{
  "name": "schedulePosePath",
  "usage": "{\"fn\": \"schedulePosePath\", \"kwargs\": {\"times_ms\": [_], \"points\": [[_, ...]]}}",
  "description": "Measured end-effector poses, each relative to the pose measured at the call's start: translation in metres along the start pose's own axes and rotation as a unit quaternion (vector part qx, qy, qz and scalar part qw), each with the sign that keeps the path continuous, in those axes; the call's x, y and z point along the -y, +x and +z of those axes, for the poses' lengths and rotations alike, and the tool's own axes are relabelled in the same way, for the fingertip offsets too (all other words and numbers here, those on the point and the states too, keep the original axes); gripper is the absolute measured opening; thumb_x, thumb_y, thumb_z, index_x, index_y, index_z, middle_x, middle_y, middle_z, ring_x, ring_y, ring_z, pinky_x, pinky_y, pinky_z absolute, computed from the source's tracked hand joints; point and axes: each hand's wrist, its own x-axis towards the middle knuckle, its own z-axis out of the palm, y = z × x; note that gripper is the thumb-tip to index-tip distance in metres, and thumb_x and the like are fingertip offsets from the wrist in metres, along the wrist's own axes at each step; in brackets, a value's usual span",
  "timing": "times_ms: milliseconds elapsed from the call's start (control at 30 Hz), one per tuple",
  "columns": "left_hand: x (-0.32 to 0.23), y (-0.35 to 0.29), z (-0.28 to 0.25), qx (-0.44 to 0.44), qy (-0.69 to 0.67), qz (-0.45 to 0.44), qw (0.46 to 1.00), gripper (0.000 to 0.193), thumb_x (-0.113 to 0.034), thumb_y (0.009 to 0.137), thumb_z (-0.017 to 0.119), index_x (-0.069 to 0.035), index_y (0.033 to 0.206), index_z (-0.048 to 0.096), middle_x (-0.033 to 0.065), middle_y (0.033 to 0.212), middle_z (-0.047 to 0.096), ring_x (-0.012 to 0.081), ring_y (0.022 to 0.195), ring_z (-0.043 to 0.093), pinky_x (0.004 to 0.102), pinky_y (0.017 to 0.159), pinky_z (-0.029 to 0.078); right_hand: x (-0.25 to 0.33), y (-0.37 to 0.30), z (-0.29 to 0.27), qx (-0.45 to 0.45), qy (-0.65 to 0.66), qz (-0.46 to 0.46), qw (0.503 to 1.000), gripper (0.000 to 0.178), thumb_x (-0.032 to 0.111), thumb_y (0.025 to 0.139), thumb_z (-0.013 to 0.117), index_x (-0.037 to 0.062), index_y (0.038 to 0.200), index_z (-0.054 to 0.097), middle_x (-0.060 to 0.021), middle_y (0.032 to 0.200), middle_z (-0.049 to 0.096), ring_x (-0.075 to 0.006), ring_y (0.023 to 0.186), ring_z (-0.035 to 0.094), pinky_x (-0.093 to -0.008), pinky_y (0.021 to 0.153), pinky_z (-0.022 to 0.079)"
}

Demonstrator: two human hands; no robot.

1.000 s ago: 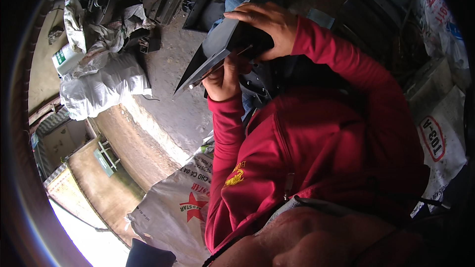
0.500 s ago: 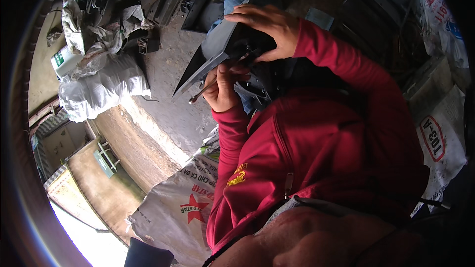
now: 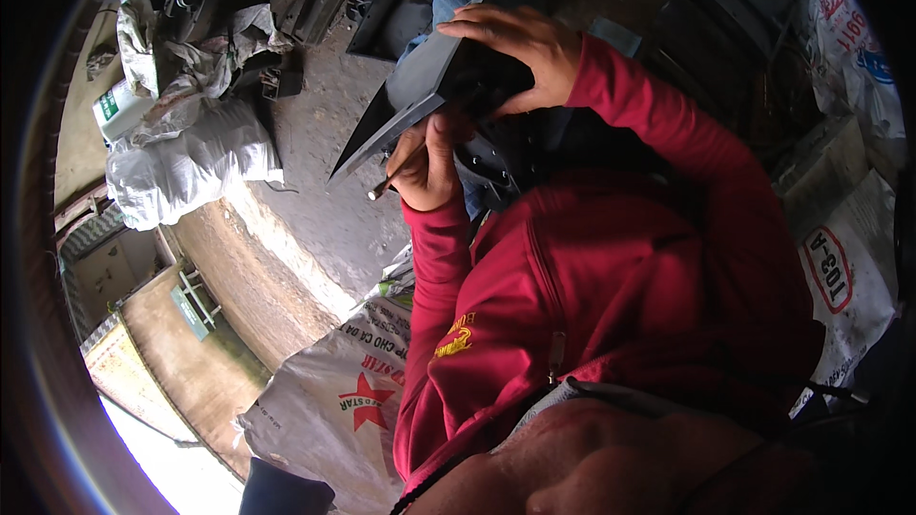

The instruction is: The person sits on the floor and uses a wrench to tighten screws on a gray plastic housing. They repeatedly reposition the part and adjust fasteners with both hands.

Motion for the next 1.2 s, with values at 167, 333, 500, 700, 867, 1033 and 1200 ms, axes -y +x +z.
{"fn": "schedulePosePath", "kwargs": {"times_ms": [167, 333, 500, 700, 867, 1033, 1200], "points": [[-0.001, -0.008, 0.005, -0.049, -0.106, -0.027, 0.993, 0.022, -0.013, 0.099, 0.054, 0.005, 0.096, 0.064, 0.0142, 0.080, 0.068, 0.0181, 0.065, 0.065, 0.0287, 0.063, 0.053, 0.002, 0.003, -0.006, 0.020, 0.022, 0.004, 1.000, 0.105, 0.022, 0.057, 0.088, 0.0168, 0.147, 0.035, -0.0132, 0.137, 0.048, -0.0343, 0.124, 0.050, -0.0432, 0.102, 0.043], [0.000, -0.009, 0.003, -0.035, -0.081, -0.101, 0.991, 0.040, -0.032, 0.100, 0.051, 0.006, 0.102, 0.063, 0.0182, 0.089, 0.069, 0.0225, 0.074, 0.068, 0.0314, 0.060, 0.056, 0.004, 0.005, -0.010, 0.041, 0.049, 0.014, 0.998, 0.103, 0.020, 0.057, 0.088, 0.0116, 0.146, 0.037, -0.0156, 0.142, 0.045, -0.0359, 0.131, 0.044, -0.0446, 0.109, 0.037], [0.000, -0.008, 0.009, -0.068, -0.231, -0.159, 0.958, 0.031, -0.022, 0.100, 0.051, 0.007, 0.103, 0.061, 0.0214, 0.095, 0.069, 0.0235, 0.074, 0.070, 0.0307, 0.056, 0.057, 0.000, 0.001, -0.006, 0.042, 0.042, 0.015, 0.998, 0.104, 0.021, 0.056, 0.088, 0.0113, 0.146, 0.037, -0.0146, 0.145, 0.042, -0.0347, 0.133, 0.042, -0.0443, 0.110, 0.035], [-0.010, -0.006, 0.014, -0.066, -0.204, -0.154, 0.964, 0.031, -0.022, 0.101, 0.050, 0.007, 0.101, 0.063, 0.0213, 0.094, 0.069, 0.0230, 0.073, 0.070, 0.0304, 0.058, 0.056, 0.002, -0.001, -0.004, 0.042, 0.025, 0.018, 0.999, 0.105, 0.018, 0.057, 0.088, 0.0115, 0.147, 0.034, -0.0131, 0.149, 0.038, -0.0332, 0.137, 0.038, -0.0437, 0.112, 0.034], [-0.016, -0.023, -0.001, 0.022, -0.067, -0.024, 0.997, 0.019, -0.009, 0.097, 0.055, 0.007, 0.100, 0.065, 0.0159, 0.088, 0.071, 0.0215, 0.069, 0.069, 0.0289, 0.066, 0.055, -0.003, -0.001, -0.007, 0.053, 0.040, 0.001, 0.998, 0.106, 0.013, 0.058, 0.087, 0.0129, 0.148, 0.032, -0.0136, 0.149, 0.037, -0.0329, 0.137, 0.037, -0.0425, 0.112, 0.035], [-0.016, -0.028, 0.014, 0.031, 0.191, 0.164, 0.967, 0.028, 0.007, 0.081, 0.065, 0.000, 0.108, 0.067, 0.0154, 0.088, 0.067, 0.0260, 0.073, 0.068, 0.0305, 0.064, 0.052, -0.005, 0.001, -0.015, 0.088, 0.058, -0.007, 0.994, 0.104, 0.006, 0.063, 0.083, 0.0159, 0.150, 0.028, -0.0152, 0.148, 0.037, -0.0317, 0.138, 0.036, -0.0411, 0.113, 0.035], [-0.009, -0.031, 0.019, 0.031, 0.250, 0.211, 0.944, 0.034, 0.007, 0.076, 0.070, 0.000, 0.110, 0.066, 0.0131, 0.086, 0.066, 0.0257, 0.067, 0.064, 0.0333, 0.060, 0.052, -0.002, 0.004, -0.019, 0.098, 0.059, 0.006, 0.993, 0.101, 0.005, 0.064, 0.081, 0.0157, 0.150, 0.029, -0.0153, 0.149, 0.036, -0.0312, 0.139, 0.035, -0.0400, 0.114, 0.034]]}}
